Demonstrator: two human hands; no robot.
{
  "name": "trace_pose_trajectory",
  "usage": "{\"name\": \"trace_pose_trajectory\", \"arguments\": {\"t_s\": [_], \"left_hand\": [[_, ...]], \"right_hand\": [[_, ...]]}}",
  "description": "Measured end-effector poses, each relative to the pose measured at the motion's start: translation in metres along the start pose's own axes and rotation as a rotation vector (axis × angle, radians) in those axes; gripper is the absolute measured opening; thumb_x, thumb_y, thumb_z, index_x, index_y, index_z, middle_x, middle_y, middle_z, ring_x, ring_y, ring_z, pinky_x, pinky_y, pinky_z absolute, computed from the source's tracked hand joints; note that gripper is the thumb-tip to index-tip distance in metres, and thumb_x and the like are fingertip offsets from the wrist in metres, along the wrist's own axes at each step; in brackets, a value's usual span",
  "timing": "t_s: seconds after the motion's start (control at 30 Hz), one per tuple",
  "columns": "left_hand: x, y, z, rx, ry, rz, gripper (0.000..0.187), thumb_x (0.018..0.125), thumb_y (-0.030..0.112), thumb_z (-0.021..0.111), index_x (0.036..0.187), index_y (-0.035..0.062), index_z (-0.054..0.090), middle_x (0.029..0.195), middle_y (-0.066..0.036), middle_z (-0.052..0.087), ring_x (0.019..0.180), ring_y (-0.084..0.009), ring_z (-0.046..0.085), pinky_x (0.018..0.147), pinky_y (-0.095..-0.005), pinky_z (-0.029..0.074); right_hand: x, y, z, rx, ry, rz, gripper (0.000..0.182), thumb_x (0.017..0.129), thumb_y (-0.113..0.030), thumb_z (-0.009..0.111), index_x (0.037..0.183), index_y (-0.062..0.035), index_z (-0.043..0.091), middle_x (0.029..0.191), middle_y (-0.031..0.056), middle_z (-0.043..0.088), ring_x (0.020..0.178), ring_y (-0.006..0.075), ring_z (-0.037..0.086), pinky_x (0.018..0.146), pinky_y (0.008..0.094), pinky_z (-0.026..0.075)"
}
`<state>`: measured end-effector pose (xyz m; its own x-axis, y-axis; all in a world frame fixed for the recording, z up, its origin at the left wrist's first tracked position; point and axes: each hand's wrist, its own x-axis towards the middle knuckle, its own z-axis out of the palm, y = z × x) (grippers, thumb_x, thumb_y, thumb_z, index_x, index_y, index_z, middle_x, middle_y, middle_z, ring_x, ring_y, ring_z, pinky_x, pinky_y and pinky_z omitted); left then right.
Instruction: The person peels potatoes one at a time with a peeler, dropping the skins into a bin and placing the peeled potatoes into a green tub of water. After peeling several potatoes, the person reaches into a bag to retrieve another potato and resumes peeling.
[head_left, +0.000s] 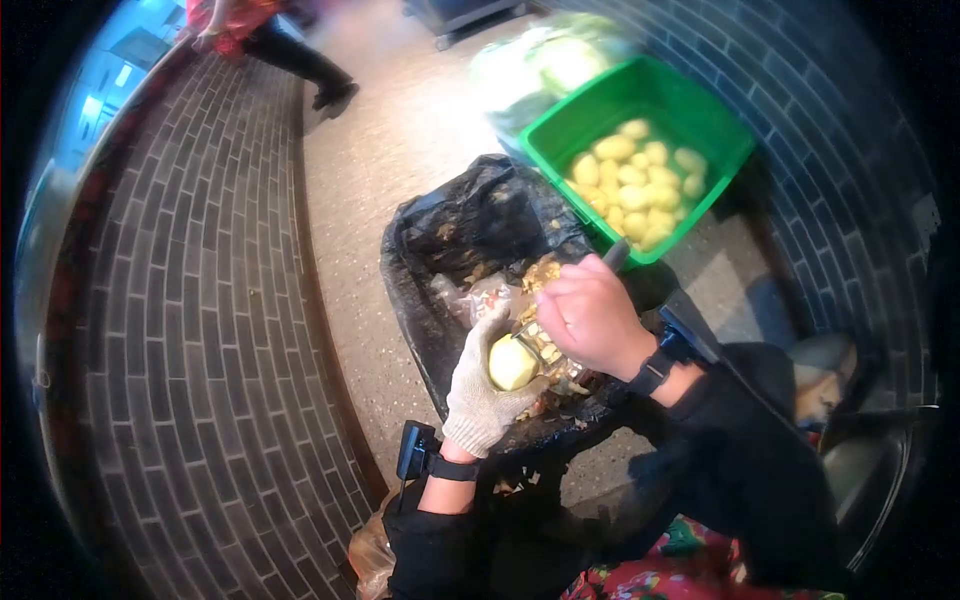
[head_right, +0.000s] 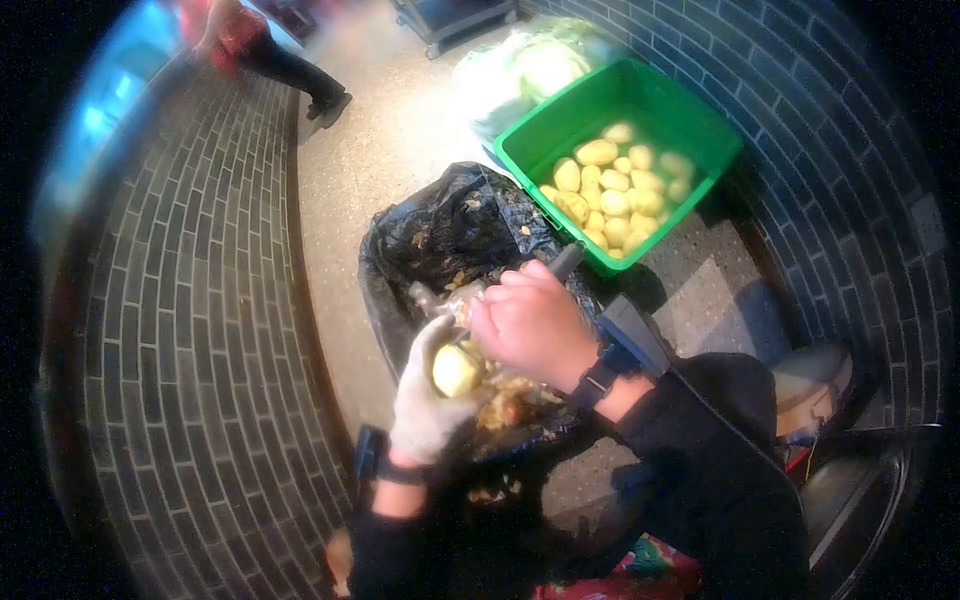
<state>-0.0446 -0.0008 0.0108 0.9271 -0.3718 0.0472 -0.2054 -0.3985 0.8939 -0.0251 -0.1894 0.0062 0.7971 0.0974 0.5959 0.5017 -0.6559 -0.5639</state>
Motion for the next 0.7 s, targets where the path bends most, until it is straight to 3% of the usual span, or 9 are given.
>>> {"name": "trace_pose_trajectory", "arguments": {"t_s": [0.07, 0.13, 0.23, 0.3, 0.37, 0.47, 0.6, 0.7], "left_hand": [[-0.002, -0.001, 0.000, 0.039, 0.002, -0.008, 0.080, 0.065, 0.008, 0.083, 0.135, 0.0024, 0.044, 0.129, -0.015, 0.055, 0.117, -0.0263, 0.056, 0.101, -0.0354, 0.044], [-0.003, 0.004, -0.001, 0.064, -0.013, -0.155, 0.069, 0.064, 0.008, 0.082, 0.125, 0.0028, 0.050, 0.121, -0.015, 0.056, 0.112, -0.0263, 0.058, 0.098, -0.0362, 0.046], [-0.004, 0.001, -0.002, 0.105, 0.012, -0.093, 0.061, 0.064, 0.007, 0.082, 0.117, 0.0038, 0.051, 0.114, -0.014, 0.056, 0.106, -0.0259, 0.058, 0.096, -0.0348, 0.046], [-0.005, 0.000, -0.002, 0.103, 0.005, -0.085, 0.062, 0.064, 0.006, 0.082, 0.117, 0.0039, 0.051, 0.113, -0.014, 0.056, 0.106, -0.0253, 0.057, 0.096, -0.0338, 0.045], [-0.005, 0.007, -0.001, 0.108, -0.003, -0.071, 0.062, 0.064, 0.006, 0.082, 0.117, 0.0041, 0.051, 0.113, -0.013, 0.056, 0.106, -0.0247, 0.057, 0.096, -0.0329, 0.045], [-0.009, 0.014, -0.001, -0.082, -0.052, 0.066, 0.061, 0.065, 0.001, 0.079, 0.118, 0.0044, 0.049, 0.112, -0.009, 0.055, 0.105, -0.0183, 0.055, 0.094, -0.0319, 0.046], [-0.002, 0.006, -0.005, 0.059, -0.005, -0.096, 0.066, 0.064, 0.012, 0.084, 0.119, 0.0031, 0.049, 0.113, -0.013, 0.057, 0.104, -0.0243, 0.058, 0.093, -0.0347, 0.047], [0.002, -0.003, 0.002, 0.086, 0.013, -0.117, 0.067, 0.064, 0.012, 0.084, 0.120, 0.0029, 0.049, 0.113, -0.014, 0.058, 0.103, -0.0248, 0.059, 0.093, -0.0348, 0.047]], "right_hand": [[0.000, -0.004, 0.003, -0.010, -0.014, -0.012, 0.027, 0.086, -0.009, 0.058, 0.059, -0.0061, 0.054, 0.061, 0.0073, 0.054, 0.066, 0.0265, 0.054, 0.066, 0.0384, 0.039], [-0.003, -0.007, 0.005, -0.013, -0.017, -0.008, 0.027, 0.085, -0.009, 0.058, 0.059, -0.0061, 0.054, 0.061, 0.0074, 0.054, 0.066, 0.0265, 0.054, 0.067, 0.0383, 0.040], [-0.006, -0.008, 0.007, -0.016, -0.020, -0.004, 0.027, 0.085, -0.010, 0.058, 0.058, -0.0064, 0.055, 0.061, 0.0072, 0.055, 0.066, 0.0261, 0.055, 0.067, 0.0382, 0.040], [-0.008, -0.004, 0.010, -0.014, -0.016, 0.000, 0.027, 0.085, -0.010, 0.059, 0.058, -0.0067, 0.055, 0.061, 0.0069, 0.055, 0.066, 0.0256, 0.055, 0.067, 0.0382, 0.040], [-0.009, 0.013, 0.014, -0.224, -0.058, -0.079, 0.028, 0.084, -0.011, 0.058, 0.057, -0.0080, 0.056, 0.060, 0.0061, 0.056, 0.065, 0.0246, 0.055, 0.066, 0.0380, 0.040], [-0.014, 0.027, 0.016, -0.391, -0.098, -0.008, 0.029, 0.084, -0.011, 0.058, 0.055, -0.0091, 0.057, 0.059, 0.0055, 0.057, 0.064, 0.0238, 0.054, 0.066, 0.0379, 0.039], [-0.005, 0.005, 0.001, -0.258, -0.038, 0.012, 0.030, 0.084, -0.015, 0.057, 0.055, -0.0108, 0.057, 0.061, 0.0037, 0.060, 0.065, 0.0213, 0.056, 0.069, 0.0383, 0.041], [-0.008, -0.001, -0.002, -0.207, -0.036, -0.007, 0.030, 0.084, -0.015, 0.058, 0.054, -0.0113, 0.057, 0.060, 0.0030, 0.060, 0.064, 0.0206, 0.056, 0.069, 0.0382, 0.041]]}}
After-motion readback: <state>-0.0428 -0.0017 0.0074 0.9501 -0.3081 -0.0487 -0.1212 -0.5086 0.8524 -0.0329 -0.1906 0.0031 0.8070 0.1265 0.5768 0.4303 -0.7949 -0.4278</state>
